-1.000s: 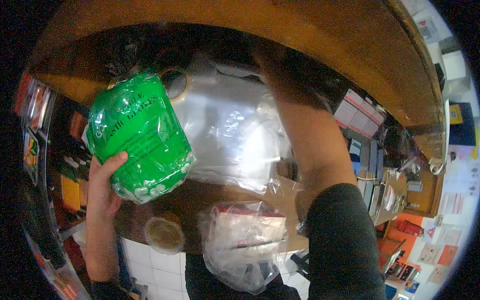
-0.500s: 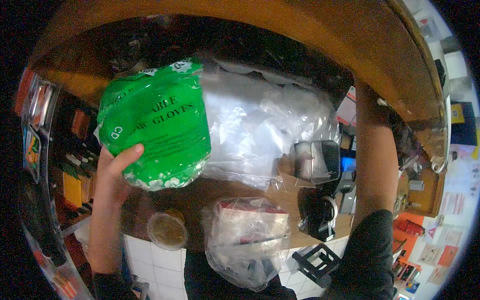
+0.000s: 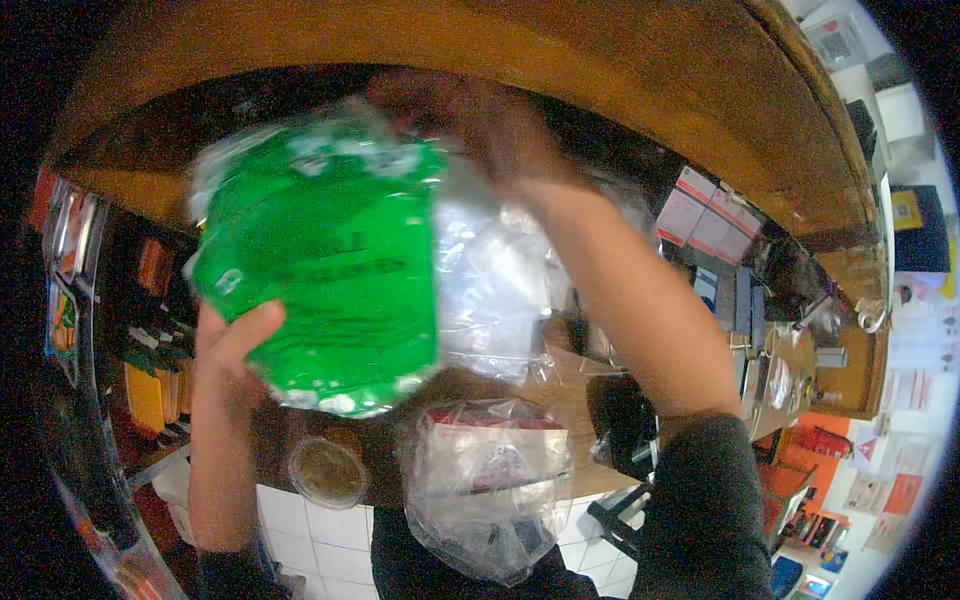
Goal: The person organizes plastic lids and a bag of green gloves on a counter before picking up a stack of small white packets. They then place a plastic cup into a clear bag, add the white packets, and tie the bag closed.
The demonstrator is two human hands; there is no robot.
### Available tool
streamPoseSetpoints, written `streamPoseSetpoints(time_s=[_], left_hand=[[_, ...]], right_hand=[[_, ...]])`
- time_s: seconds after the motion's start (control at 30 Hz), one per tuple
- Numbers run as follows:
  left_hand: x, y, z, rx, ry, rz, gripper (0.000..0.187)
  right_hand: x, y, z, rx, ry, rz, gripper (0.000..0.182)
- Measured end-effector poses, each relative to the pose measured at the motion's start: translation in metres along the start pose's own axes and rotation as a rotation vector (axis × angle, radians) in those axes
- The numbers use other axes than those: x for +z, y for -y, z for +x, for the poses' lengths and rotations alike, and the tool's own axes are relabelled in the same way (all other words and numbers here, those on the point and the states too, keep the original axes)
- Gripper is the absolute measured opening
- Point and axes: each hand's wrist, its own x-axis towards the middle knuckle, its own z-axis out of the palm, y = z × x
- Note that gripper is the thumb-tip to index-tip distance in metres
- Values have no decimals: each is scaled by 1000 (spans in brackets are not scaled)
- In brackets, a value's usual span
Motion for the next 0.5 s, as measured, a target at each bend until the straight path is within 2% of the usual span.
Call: streamPoseSetpoints(time_s=[0.07,0.13,0.17,0.3,0.5], left_hand=[[-43,9,-9,119,-115,192,77],[-64,7,-34,145,-252,181,79],[-80,9,-45,159,-259,149,80],[-120,18,-73,185,-279,60,79],[-148,31,-90,210,-255,84,72]], right_hand=[[-21,-34,38,-56,-184,-391,60],[-39,-77,66,-80,-435,-1092,55],[-47,-86,77,-13,-479,-1252,55],[-69,-91,85,74,-416,-1283,51],[-132,-66,51,38,-443,-1025,46]])
